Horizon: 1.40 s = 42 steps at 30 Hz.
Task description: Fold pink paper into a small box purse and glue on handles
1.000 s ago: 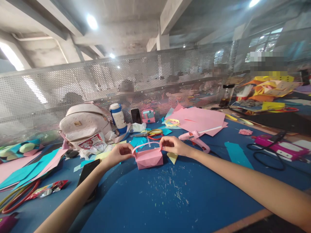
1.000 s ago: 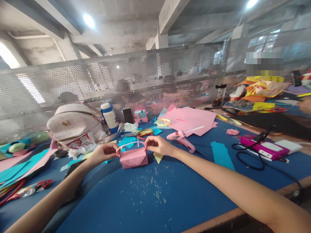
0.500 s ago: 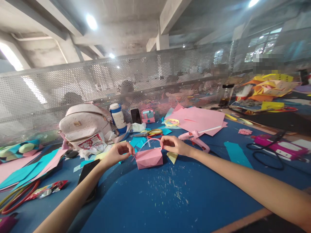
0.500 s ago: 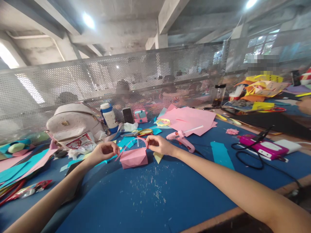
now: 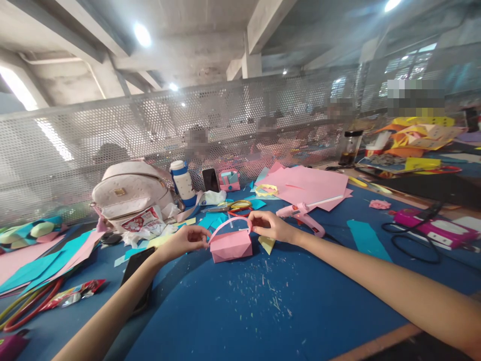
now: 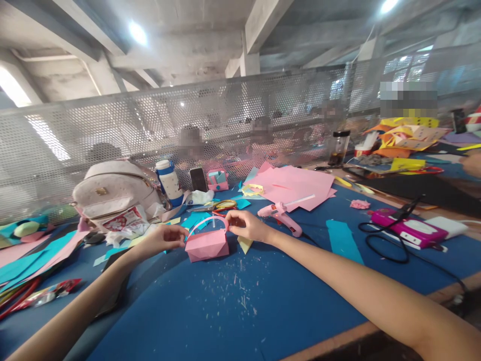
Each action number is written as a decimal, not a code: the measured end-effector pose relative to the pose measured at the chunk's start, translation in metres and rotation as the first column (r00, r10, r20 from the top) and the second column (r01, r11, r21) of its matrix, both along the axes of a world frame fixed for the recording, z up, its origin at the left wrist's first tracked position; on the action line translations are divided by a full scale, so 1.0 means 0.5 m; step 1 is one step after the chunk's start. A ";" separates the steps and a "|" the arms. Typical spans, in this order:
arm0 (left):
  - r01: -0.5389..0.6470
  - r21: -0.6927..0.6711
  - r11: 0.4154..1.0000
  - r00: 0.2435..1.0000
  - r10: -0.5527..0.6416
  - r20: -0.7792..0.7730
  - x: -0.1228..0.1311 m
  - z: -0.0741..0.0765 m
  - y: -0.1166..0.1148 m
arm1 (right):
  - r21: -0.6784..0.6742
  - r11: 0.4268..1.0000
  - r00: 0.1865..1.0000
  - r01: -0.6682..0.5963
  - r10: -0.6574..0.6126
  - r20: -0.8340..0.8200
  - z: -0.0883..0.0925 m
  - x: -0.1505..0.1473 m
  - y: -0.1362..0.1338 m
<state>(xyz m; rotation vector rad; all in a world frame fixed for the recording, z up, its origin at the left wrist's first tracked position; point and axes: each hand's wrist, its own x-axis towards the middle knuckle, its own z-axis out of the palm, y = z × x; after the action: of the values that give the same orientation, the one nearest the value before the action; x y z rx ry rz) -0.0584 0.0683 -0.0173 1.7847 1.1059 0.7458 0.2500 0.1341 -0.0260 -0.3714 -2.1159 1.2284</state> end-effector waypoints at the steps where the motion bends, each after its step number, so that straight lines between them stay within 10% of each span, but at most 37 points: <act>1: 0.008 -0.009 1.000 1.000 -0.008 -0.006 0.001 0.000 0.000 | 0.001 1.000 1.000 0.001 -0.001 0.002 0.000 0.000 0.000; 42: -0.023 0.143 0.989 0.984 -0.003 0.177 0.017 0.017 -0.013 | 0.085 0.990 0.993 0.112 -0.114 0.023 0.001 -0.004 -0.014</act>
<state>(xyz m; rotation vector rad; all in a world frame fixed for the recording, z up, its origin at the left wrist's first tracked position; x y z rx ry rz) -0.0501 0.0618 -0.0089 1.7945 0.9639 0.9918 0.2481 0.1271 -0.0254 -0.4671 -2.1317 1.0719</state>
